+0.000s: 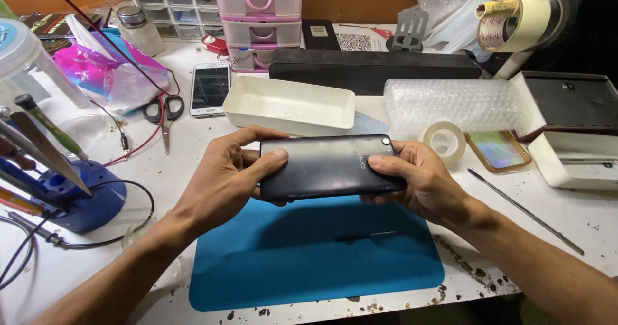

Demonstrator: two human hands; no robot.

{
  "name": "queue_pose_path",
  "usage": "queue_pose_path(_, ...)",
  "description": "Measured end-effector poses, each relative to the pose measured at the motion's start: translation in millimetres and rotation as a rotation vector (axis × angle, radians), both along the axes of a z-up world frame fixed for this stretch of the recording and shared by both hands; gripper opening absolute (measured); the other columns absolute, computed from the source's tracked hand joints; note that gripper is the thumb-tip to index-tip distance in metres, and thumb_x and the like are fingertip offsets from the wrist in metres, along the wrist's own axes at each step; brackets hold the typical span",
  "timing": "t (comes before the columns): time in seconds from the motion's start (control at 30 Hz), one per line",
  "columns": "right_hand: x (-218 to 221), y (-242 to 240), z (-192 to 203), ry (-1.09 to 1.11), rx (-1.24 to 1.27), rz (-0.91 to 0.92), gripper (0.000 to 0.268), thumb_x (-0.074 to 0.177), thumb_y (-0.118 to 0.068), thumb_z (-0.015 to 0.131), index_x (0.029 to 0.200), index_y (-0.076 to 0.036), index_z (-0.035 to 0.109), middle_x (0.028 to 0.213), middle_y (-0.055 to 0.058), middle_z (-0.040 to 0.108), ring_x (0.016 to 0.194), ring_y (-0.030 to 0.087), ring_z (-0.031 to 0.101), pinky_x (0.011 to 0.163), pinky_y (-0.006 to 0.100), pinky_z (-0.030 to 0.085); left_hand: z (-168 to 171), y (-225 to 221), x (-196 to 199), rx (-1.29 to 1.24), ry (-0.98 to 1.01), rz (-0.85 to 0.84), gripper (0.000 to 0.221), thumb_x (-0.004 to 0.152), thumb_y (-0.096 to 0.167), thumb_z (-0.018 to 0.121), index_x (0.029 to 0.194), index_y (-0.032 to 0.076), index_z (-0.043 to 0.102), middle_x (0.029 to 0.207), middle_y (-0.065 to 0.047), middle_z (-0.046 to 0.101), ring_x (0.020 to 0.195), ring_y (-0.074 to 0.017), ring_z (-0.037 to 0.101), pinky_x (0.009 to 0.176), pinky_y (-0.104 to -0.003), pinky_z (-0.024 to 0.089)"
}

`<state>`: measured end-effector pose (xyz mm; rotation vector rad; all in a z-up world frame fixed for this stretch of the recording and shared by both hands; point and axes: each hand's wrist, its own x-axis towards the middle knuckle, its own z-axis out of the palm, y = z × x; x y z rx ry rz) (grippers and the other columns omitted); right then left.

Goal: The person is reassembling a mobile phone by carefully aligning the internal body with the screen and frame, then applying pressure around the edges to snap the components back together.

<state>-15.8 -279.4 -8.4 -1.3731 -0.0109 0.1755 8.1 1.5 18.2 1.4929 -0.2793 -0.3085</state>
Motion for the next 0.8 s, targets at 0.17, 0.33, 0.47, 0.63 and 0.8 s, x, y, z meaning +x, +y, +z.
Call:
queue_pose_path(0.17,-1,1,7,0.035,0.08,0.084,0.053,0.093,-0.01,0.059,0.143,0.007,0.051,0.079,0.03,0.075,0.064,0.029,0.079,0.051,0.03,0.068,6,-6,-5,0.13,-0.004,0.027,0.04,0.091,0.02,0.068,0.122,-0.006,0.07,0.073,-0.029,0.075,0.057,-0.0264,0.073,0.052,-0.043,0.068)
queue_pose_path(0.33,-2,5,8,0.061,0.054,0.065,0.052,0.092,-0.01,0.06,0.14,0.008,0.054,0.079,0.029,0.075,0.063,0.028,0.078,0.05,0.029,0.067,2,-6,-1,0.141,-0.017,0.027,0.042,0.091,0.021,0.069,0.121,-0.009,0.069,0.071,-0.028,0.074,0.053,-0.0264,0.073,0.05,-0.043,0.068)
queue_pose_path(0.47,-1,6,11,0.107,0.073,0.037,0.051,0.093,-0.012,0.06,0.139,0.01,0.057,0.075,0.026,0.072,0.06,0.026,0.077,0.05,0.026,0.067,7,0,-2,0.066,0.024,-0.002,0.044,0.095,0.024,0.061,0.124,-0.008,0.069,0.081,-0.029,0.076,0.063,-0.0297,0.076,0.054,-0.05,0.069)
queue_pose_path(0.63,6,-1,7,0.148,0.035,0.003,0.051,0.093,-0.014,0.06,0.139,0.007,0.06,0.073,0.02,0.071,0.057,0.02,0.074,0.049,0.022,0.065,-3,1,-2,-0.071,0.029,-0.056,0.046,0.096,0.024,0.056,0.126,-0.01,0.066,0.086,-0.03,0.074,0.066,-0.0354,0.078,0.054,-0.052,0.068)
queue_pose_path(0.8,7,-1,13,0.181,-0.035,-0.023,0.052,0.091,-0.017,0.06,0.139,0.003,0.065,0.066,0.015,0.067,0.053,0.017,0.071,0.046,0.02,0.062,-4,3,-5,-0.132,0.003,-0.093,0.047,0.097,0.022,0.052,0.127,-0.013,0.065,0.09,-0.032,0.074,0.068,-0.0363,0.077,0.054,-0.052,0.068)
